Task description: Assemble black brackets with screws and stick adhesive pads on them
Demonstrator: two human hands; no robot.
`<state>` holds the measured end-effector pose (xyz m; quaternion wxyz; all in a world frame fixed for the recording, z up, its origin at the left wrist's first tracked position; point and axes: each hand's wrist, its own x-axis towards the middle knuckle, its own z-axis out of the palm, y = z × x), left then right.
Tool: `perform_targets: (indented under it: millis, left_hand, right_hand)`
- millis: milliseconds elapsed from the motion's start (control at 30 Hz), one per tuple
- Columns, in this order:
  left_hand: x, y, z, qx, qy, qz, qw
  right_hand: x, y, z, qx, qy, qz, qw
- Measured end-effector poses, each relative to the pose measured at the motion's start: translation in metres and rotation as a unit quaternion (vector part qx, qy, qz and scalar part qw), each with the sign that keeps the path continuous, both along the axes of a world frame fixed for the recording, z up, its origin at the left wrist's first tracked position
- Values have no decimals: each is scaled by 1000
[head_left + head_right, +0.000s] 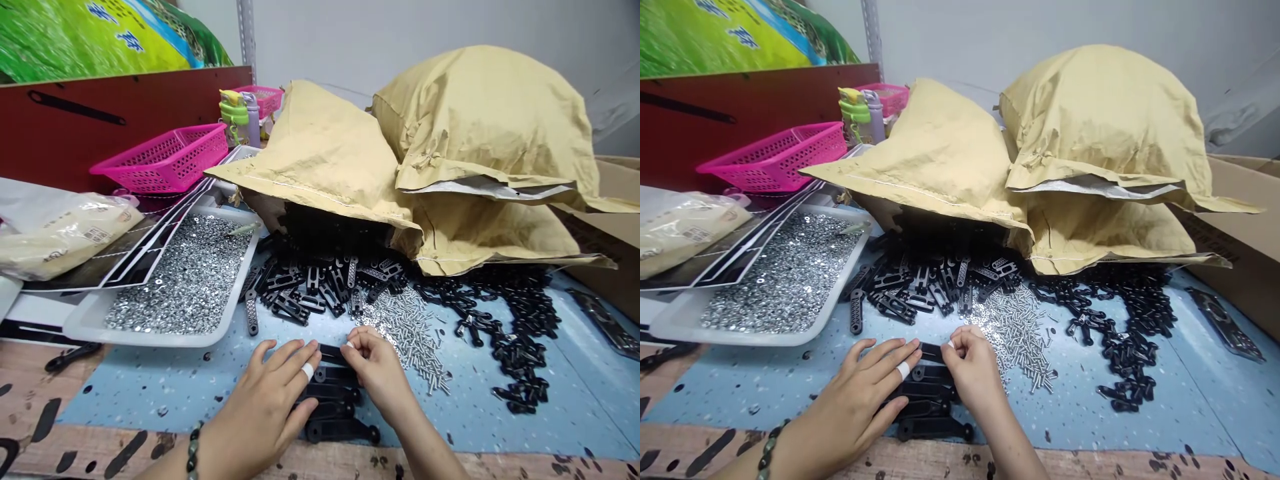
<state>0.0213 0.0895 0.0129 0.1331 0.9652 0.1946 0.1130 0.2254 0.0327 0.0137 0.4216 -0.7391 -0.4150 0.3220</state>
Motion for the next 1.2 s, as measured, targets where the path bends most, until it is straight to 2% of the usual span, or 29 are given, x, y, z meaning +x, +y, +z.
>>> perform_targets:
  millis: [200,467,600,767,967,1133,1200]
  left_hand:
    - [4,1,5,3,6,8,1000]
    - [18,-2,7,26,-14,37,999]
    - [19,-3,5,41,-27,34,998]
    - [18,-4,4,40,-31,41,998]
    - [19,-5,3,34,-34,48,998]
    - [19,-2,11,5,-54,44,998]
    - [16,-2,12,-35,-58,51,996]
  right_hand:
    - [1,1,0,-24,0,10,1000]
    - [1,-1,-3,-20,-11,13,1000]
    - [3,0,-1,-36,-79,29,996]
    - [4,0,6,-51,-199,50,977]
    - [1,4,8,-86,-224,78,968]
    - [5,0,16,-107,-298,48,947]
    - [6,-12,14,-81,-350,32,933]
